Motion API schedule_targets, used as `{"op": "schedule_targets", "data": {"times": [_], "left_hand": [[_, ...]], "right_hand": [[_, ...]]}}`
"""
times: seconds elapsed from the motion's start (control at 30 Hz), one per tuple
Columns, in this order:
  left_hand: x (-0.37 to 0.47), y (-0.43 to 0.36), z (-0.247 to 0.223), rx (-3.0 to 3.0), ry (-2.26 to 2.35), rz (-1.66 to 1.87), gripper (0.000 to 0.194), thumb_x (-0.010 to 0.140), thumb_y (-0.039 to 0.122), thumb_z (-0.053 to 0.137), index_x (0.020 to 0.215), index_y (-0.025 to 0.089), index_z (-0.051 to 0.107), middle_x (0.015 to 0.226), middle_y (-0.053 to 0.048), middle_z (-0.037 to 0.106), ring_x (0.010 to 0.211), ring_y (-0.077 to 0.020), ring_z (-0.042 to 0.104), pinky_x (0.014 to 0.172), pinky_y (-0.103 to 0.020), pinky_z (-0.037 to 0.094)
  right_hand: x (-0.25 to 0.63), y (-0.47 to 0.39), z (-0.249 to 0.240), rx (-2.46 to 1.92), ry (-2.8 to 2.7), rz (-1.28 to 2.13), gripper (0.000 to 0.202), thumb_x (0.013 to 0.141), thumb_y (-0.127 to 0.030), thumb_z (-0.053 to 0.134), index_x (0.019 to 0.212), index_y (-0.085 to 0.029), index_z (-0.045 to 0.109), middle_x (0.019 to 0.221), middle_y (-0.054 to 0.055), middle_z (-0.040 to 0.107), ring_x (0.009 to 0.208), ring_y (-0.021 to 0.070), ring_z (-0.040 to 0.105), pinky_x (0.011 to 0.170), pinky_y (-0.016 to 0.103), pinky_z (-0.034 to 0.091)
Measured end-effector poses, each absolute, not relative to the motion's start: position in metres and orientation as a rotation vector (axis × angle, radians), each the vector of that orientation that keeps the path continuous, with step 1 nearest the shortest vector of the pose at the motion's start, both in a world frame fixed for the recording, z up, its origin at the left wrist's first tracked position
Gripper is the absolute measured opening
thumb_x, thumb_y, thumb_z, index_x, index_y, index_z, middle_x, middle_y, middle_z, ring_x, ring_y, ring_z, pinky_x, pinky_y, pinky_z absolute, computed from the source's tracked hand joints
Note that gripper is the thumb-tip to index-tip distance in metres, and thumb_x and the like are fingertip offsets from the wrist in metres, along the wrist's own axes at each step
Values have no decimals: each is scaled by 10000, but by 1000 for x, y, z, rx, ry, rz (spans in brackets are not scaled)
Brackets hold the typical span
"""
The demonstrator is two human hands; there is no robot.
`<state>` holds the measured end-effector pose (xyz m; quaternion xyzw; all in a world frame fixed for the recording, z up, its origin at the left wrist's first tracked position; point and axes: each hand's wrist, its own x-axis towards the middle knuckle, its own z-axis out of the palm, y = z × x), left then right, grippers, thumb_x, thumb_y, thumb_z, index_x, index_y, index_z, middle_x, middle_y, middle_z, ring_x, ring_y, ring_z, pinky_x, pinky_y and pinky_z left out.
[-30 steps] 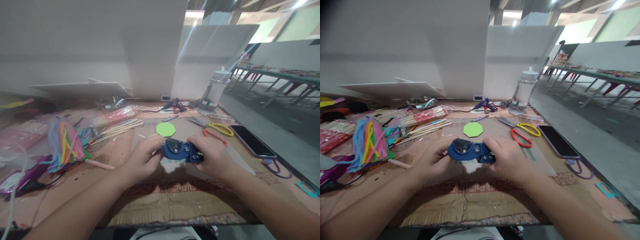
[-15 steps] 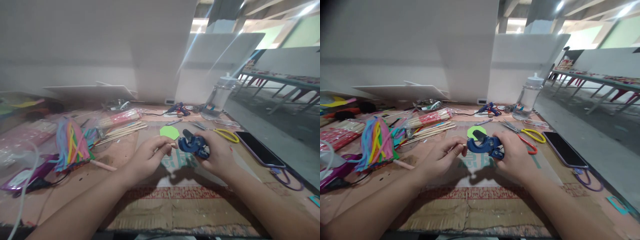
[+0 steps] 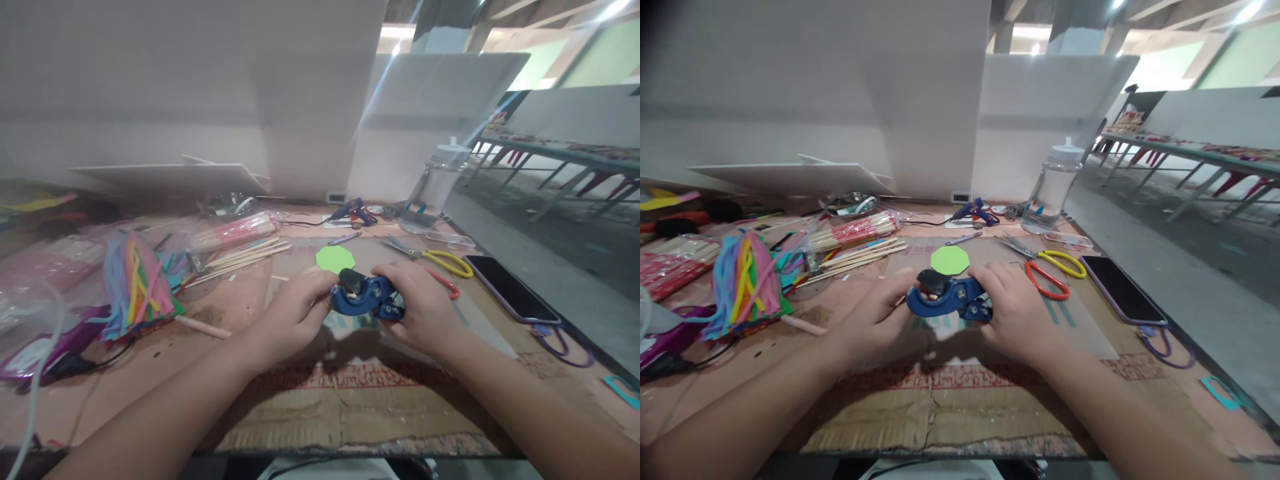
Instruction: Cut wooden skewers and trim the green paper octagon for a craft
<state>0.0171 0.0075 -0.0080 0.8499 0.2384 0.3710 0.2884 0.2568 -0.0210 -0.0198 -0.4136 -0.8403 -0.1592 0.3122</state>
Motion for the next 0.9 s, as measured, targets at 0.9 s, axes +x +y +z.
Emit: {"op": "schedule_targets", "data": {"times": [0.9], "left_hand": [[16,4,-6,2170,624,1012,203,1015,204,442,927,181,624,845,-22,629,798,-152,572,733,-272,440]], "right_hand": [[261,-32,-15,-1026,-2194,-561,117,803,-226,567,918,-214,555,646,10,630,573,190,593,551,307,389]]}}
